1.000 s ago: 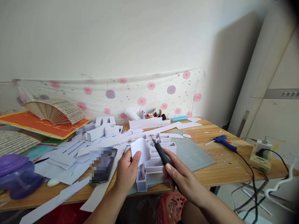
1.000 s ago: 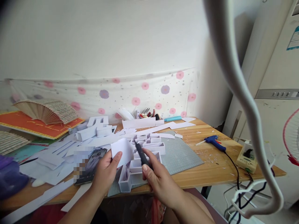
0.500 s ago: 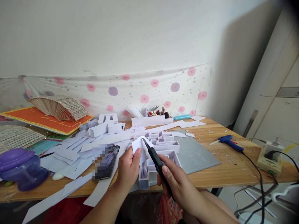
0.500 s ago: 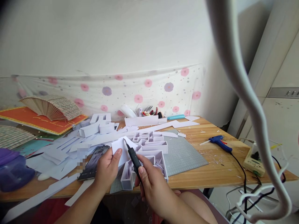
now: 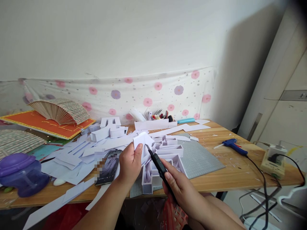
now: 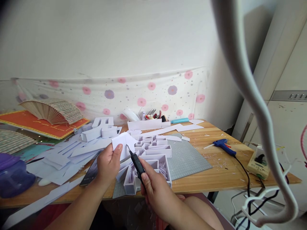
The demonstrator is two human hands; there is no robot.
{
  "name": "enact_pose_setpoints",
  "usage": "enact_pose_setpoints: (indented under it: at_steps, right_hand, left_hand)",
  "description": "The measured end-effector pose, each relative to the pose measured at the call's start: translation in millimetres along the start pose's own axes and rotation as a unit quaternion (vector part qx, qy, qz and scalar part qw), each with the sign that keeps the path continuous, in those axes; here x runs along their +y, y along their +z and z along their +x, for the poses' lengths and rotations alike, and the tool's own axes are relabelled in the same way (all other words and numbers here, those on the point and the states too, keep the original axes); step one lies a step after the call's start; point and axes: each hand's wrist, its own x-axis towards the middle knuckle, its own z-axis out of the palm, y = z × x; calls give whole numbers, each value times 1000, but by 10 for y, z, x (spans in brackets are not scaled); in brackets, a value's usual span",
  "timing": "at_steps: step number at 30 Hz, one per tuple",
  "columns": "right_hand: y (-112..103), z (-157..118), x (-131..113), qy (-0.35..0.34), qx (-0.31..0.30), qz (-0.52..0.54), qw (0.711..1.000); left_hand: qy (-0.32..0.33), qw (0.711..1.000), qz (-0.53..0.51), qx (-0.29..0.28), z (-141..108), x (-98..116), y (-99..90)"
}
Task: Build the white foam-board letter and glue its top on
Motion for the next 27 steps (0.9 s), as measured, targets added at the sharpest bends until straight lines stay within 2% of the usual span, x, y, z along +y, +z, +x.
enact_pose_setpoints:
  at_steps: [5, 9, 11, 13, 15, 18, 20, 23, 25, 27]
  right_hand:
    - [25, -33, 11, 14, -25, 12, 1000]
    - [25, -60, 11, 38, -31, 33, 998]
    - [-88, -34, 15, 32, 6, 5, 999]
    - [-332, 37, 49, 10, 89, -67, 994]
    - [-689, 139, 141, -1, 199, -177, 964]
    - [-1267, 284, 400, 48, 350, -352, 867]
    - [-1557, 344, 607, 129, 351, -436, 819]
    - [-1763, 380, 813, 195, 301, -478, 802]
    - [-1761, 382, 799, 192, 303, -490, 795]
    - [-1643, 383, 640, 144, 337, -496, 787]
  left_hand:
    - [-37, 998, -39, 32, 133, 12, -46]
    - [-125, 978, -137, 95, 208, -22, -125]
    - [-183, 954, -200, 127, 179, -60, -163]
    - [-240, 929, -253, 124, 95, -94, -191]
    - [-291, 907, -293, 81, -24, -105, -208]
    - [-337, 888, -313, -5, -187, -54, -216]
    - [-349, 881, -315, -55, -246, 17, -214]
    - [-355, 869, -333, -92, -267, 117, -208]
    - [-363, 860, -346, -98, -264, 149, -201]
    - [-369, 852, -354, -111, -267, 154, -191]
